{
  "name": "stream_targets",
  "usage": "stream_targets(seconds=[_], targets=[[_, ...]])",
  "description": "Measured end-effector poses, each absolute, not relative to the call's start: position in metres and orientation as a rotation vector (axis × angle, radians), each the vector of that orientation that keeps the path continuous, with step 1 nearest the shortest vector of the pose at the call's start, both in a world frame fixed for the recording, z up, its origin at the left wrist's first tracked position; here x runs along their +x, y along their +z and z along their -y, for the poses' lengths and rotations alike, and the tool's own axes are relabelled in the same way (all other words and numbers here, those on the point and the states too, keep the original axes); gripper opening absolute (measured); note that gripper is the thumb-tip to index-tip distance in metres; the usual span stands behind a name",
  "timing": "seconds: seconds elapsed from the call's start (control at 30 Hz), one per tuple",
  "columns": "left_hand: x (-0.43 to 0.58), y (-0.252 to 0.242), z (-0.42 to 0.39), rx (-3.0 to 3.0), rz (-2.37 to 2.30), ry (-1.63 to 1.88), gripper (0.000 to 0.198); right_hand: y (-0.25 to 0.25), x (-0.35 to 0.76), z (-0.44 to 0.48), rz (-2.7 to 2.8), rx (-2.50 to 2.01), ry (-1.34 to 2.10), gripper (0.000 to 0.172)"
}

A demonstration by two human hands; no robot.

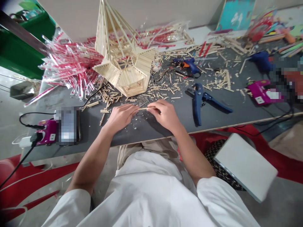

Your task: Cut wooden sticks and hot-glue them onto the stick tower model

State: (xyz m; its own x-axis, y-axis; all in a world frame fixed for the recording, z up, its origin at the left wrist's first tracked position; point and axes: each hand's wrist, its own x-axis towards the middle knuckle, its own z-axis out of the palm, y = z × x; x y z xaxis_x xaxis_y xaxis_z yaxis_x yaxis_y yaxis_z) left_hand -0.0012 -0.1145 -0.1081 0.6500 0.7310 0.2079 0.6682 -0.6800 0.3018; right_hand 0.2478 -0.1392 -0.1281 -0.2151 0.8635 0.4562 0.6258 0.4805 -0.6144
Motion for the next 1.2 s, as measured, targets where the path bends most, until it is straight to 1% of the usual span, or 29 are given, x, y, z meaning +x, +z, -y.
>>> stream_targets(seconds=[0.03,0.07,0.13,0.2,0.3,0.33,0.37,0.43,0.5,0.6,0.67,0.77,0.83,0.9,1.07,1.2], targets=[[-0.002,-0.109,0.114,2.647,-1.159,0.485,0.028,-0.126,0.258,0.14,1.895,-1.288,0.318,0.025],[-0.003,-0.11,0.114,2.616,-1.174,0.512,0.028,-0.125,0.272,0.142,1.841,-1.372,0.227,0.03],[-0.004,-0.111,0.114,2.547,-1.203,0.572,0.028,-0.125,0.306,0.146,1.723,-1.579,0.046,0.044],[-0.004,-0.111,0.114,2.506,-1.21,0.61,0.027,-0.129,0.343,0.153,1.695,-1.786,-0.045,0.07],[-0.002,-0.111,0.115,2.515,-1.214,0.601,0.026,-0.136,0.383,0.163,1.712,-2.091,0.011,0.109],[-0.002,-0.111,0.115,2.523,-1.22,0.591,0.027,-0.136,0.39,0.166,1.717,-2.166,0.055,0.114],[-0.002,-0.112,0.116,2.526,-1.228,0.584,0.027,-0.136,0.393,0.168,1.725,-2.223,0.093,0.117],[-0.002,-0.113,0.116,2.517,-1.236,0.583,0.027,-0.131,0.394,0.17,1.752,-2.308,0.143,0.112],[-0.002,-0.113,0.116,2.501,-1.225,0.592,0.025,-0.123,0.391,0.17,1.823,-2.371,0.136,0.101],[-0.003,-0.113,0.115,2.475,-1.234,0.592,0.025,-0.109,0.385,0.169,1.972,-2.46,0.075,0.074],[-0.003,-0.112,0.115,2.443,-1.243,0.586,0.027,-0.1,0.381,0.172,2.036,-2.491,-0.001,0.061],[-0.001,-0.111,0.116,2.382,-1.213,0.599,0.03,-0.087,0.373,0.182,2.119,-2.433,-0.091,0.057],[0.0,-0.113,0.116,2.355,-1.192,0.62,0.033,-0.081,0.365,0.19,2.18,-2.337,-0.064,0.053],[0.001,-0.114,0.116,2.34,-1.183,0.641,0.033,-0.077,0.353,0.199,2.216,-2.223,0.078,0.048],[0.003,-0.115,0.117,2.321,-1.169,0.708,0.026,-0.074,0.304,0.209,2.21,-1.939,0.694,0.033],[0.003,-0.113,0.116,2.296,-1.189,0.729,0.024,-0.072,0.263,0.203,2.079,-1.794,0.908,0.034]])
